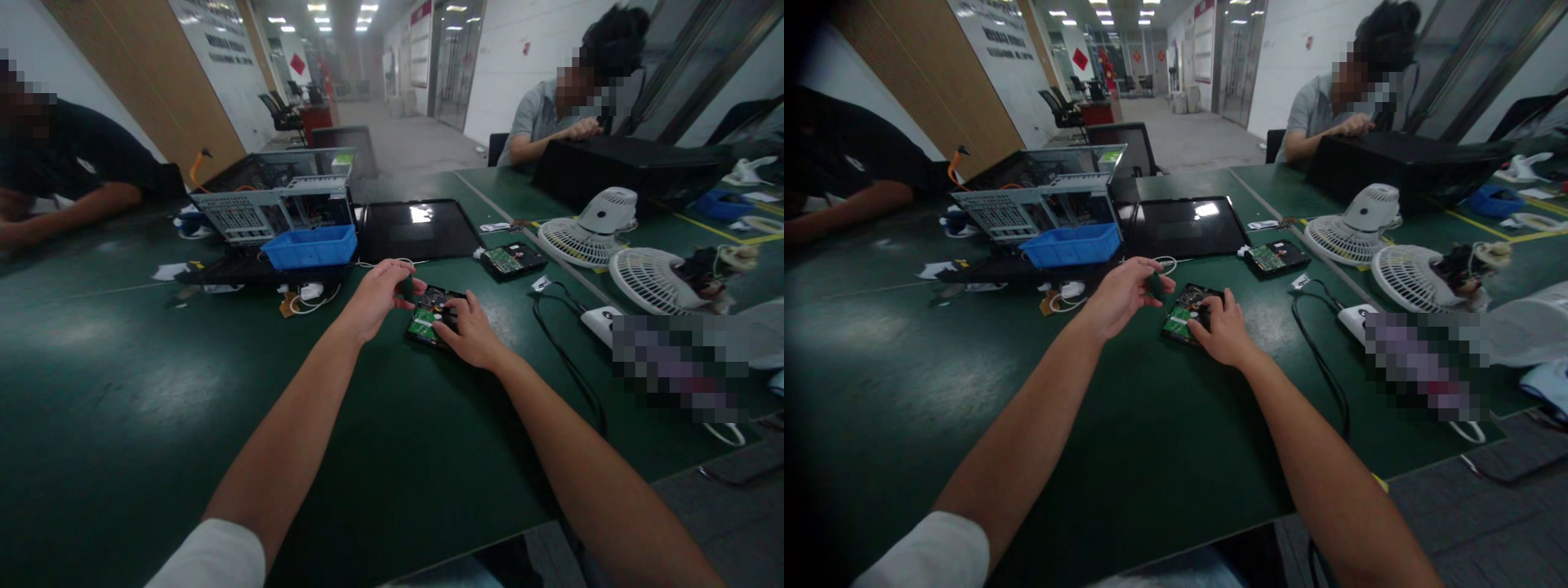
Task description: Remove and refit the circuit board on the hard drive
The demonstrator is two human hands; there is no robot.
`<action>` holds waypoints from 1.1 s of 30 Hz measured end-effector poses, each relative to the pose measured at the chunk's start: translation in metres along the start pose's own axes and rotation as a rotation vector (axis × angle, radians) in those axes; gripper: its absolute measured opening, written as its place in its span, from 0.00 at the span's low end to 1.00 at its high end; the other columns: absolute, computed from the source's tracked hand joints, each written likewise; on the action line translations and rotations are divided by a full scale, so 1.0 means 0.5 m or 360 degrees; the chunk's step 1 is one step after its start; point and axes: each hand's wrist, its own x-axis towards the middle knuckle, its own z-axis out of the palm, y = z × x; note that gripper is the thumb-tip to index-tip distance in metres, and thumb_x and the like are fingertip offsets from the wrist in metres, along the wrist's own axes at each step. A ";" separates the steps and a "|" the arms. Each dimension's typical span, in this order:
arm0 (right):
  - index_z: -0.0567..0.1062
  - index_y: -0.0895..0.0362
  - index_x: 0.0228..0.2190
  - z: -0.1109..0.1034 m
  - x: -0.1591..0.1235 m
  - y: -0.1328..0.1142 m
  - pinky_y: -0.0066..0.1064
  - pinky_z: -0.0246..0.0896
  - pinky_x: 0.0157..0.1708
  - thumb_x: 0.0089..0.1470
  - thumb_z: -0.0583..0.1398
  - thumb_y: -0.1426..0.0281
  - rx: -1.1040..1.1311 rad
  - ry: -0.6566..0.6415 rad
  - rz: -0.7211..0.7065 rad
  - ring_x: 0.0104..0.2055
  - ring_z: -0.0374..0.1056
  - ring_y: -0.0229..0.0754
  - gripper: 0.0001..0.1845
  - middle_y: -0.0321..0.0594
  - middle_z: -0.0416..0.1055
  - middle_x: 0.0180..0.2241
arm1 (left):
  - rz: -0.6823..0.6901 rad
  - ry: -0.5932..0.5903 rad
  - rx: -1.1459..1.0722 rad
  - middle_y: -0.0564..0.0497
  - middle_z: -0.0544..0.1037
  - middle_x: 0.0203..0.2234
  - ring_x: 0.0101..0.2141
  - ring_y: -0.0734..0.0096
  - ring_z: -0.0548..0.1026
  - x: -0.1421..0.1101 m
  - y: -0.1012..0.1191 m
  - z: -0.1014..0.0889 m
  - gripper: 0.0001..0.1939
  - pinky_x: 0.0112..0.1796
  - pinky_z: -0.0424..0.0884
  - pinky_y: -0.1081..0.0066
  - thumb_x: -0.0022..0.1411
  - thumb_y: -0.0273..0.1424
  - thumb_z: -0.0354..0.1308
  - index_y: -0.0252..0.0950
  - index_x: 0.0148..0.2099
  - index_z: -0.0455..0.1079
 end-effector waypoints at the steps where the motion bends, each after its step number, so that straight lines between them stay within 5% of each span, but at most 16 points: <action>1: 0.64 0.56 0.58 0.000 0.000 0.000 0.56 0.49 0.68 0.64 0.58 0.54 0.0002 0.0002 0.0000 0.76 0.42 0.61 0.28 0.59 0.54 0.67 | -0.0005 0.0012 -0.0016 0.45 0.81 0.36 0.39 0.62 0.80 0.000 0.000 0.001 0.10 0.33 0.73 0.69 0.62 0.34 0.57 0.37 0.46 0.68; 14: 0.65 0.56 0.58 0.000 0.000 -0.001 0.56 0.48 0.68 0.64 0.59 0.54 0.0014 -0.0012 0.0019 0.76 0.41 0.63 0.28 0.61 0.52 0.68 | 0.0084 -0.0069 0.0091 0.48 0.76 0.38 0.38 0.67 0.75 -0.005 0.005 0.004 0.07 0.28 0.71 0.74 0.61 0.36 0.60 0.37 0.39 0.74; 22: 0.64 0.57 0.59 -0.001 0.000 -0.002 0.55 0.48 0.68 0.64 0.59 0.55 0.0006 -0.0010 0.0005 0.76 0.41 0.62 0.28 0.61 0.53 0.67 | 0.0080 -0.0185 -0.0071 0.47 0.76 0.39 0.39 0.68 0.75 -0.005 0.002 0.004 0.08 0.38 0.76 0.68 0.60 0.35 0.63 0.34 0.38 0.76; 33: 0.65 0.56 0.58 0.002 0.001 0.002 0.55 0.48 0.68 0.64 0.59 0.55 -0.0005 -0.0003 0.0001 0.75 0.43 0.62 0.28 0.60 0.53 0.68 | 0.0107 -0.0221 -0.0019 0.48 0.76 0.37 0.39 0.67 0.74 -0.008 -0.004 0.009 0.15 0.36 0.75 0.69 0.59 0.42 0.69 0.35 0.38 0.78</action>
